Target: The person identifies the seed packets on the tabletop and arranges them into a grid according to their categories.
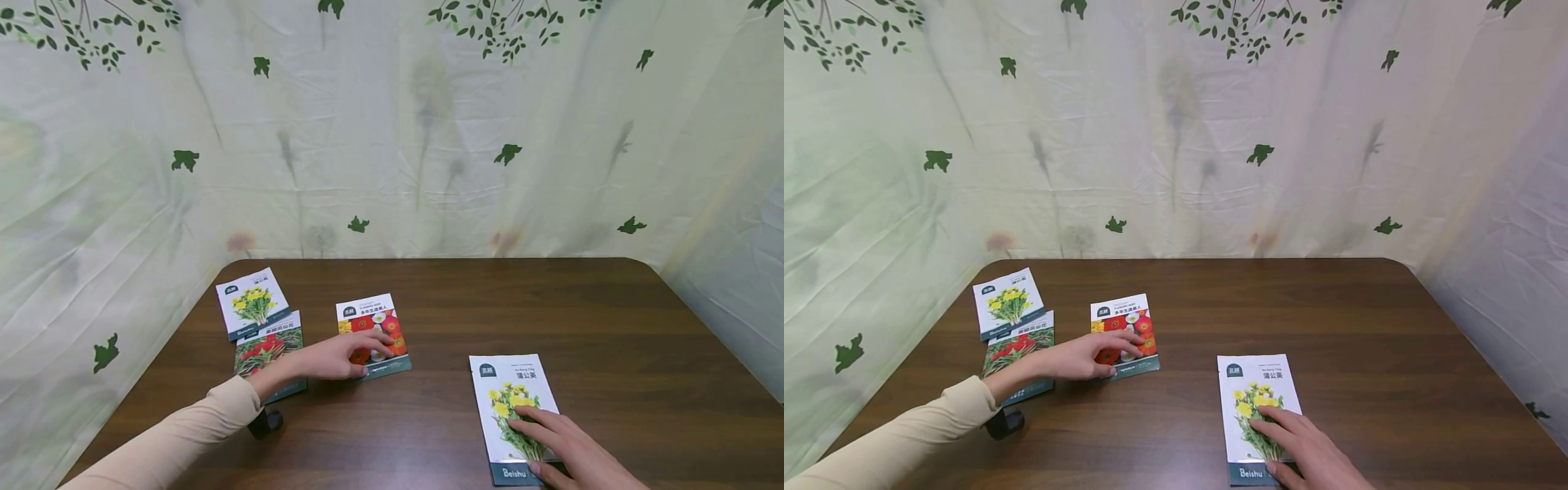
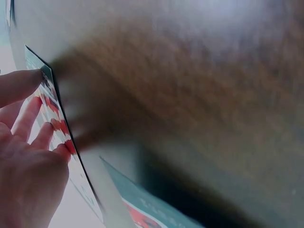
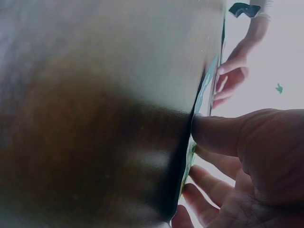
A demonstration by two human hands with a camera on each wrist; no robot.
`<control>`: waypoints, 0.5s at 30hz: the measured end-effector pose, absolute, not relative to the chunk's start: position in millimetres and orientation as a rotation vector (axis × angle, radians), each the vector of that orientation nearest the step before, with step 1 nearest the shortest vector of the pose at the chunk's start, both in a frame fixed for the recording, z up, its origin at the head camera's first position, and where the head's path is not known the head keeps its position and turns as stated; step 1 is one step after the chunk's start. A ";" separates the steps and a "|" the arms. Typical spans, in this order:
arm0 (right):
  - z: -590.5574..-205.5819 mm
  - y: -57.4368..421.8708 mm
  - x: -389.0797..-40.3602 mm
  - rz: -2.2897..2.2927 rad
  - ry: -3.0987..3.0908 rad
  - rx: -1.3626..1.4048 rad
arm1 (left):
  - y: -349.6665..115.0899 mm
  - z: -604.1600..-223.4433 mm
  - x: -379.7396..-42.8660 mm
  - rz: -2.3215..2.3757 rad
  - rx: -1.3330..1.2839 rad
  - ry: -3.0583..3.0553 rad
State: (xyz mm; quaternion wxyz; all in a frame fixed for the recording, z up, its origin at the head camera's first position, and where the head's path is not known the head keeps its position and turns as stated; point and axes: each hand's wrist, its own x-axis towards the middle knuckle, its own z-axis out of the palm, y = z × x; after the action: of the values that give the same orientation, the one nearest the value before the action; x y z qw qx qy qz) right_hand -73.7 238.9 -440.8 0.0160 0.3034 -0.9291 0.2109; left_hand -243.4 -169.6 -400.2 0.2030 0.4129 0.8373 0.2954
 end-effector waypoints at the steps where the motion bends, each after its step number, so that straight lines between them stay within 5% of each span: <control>1: -440.8 239.0 -73.8 0.656 -2.890 0.943 | -169.2 -399.8 -242.7 0.828 1.151 2.334; 15: -443.2 240.4 -73.5 0.666 -2.854 0.964 | -166.7 -404.5 -238.0 0.829 1.149 2.322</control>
State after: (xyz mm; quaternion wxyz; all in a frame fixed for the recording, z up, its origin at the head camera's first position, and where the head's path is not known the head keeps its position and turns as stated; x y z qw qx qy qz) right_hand -73.5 240.4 -443.2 0.0282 0.3123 -0.9247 0.2159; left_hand -238.0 -166.7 -404.5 0.2092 0.4130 0.8348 0.2979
